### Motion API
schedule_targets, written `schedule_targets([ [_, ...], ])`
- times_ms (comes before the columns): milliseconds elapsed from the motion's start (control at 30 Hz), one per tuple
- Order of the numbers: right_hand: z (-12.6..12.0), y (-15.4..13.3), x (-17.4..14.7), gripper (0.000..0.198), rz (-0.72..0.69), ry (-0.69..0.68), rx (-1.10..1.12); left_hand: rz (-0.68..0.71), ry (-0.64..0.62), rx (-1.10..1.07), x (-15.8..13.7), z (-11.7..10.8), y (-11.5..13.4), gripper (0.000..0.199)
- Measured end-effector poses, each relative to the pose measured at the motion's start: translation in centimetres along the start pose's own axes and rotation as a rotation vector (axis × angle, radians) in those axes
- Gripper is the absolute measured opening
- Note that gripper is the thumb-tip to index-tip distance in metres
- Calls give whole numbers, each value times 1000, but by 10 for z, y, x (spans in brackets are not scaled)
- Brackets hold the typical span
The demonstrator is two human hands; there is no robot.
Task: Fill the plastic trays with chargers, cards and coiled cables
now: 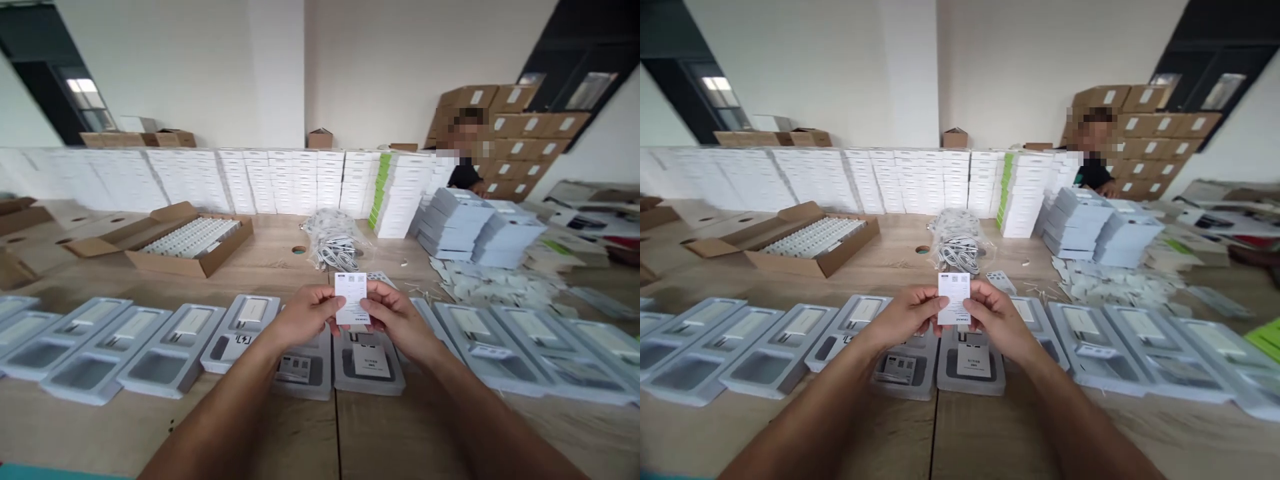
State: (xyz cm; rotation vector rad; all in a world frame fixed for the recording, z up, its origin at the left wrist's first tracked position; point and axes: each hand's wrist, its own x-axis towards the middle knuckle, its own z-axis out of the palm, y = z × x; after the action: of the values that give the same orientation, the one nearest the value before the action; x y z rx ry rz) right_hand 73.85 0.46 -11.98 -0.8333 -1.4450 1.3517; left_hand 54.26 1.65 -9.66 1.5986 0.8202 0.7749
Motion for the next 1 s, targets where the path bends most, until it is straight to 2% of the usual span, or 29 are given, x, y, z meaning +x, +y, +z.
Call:
schedule_targets([
  [200,-8,3,-3,17,-5,-17,105,-102,-15,-274,3,7,3,21],
  [300,-8,5,-3,15,-27,8,84,-133,5,-406,4,8,1,26],
  [367,-8,3,-3,15,-59,24,49,-129,17,-360,4,8,0,32],
  [433,-7,1,-3,16,-71,44,14,-111,41,-222,5,10,1,33],
  [533,-5,-3,-2,22,-30,78,6,-88,72,-73,6,11,0,31],
  [667,-7,-4,-2,23,-15,53,-31,-58,100,-12,7,12,-2,31],
  [867,-10,2,-2,26,-51,31,-116,-35,75,59,6,13,-1,34],
  [1000,-9,2,-3,27,-73,11,-124,33,72,188,3,12,1,34],
])
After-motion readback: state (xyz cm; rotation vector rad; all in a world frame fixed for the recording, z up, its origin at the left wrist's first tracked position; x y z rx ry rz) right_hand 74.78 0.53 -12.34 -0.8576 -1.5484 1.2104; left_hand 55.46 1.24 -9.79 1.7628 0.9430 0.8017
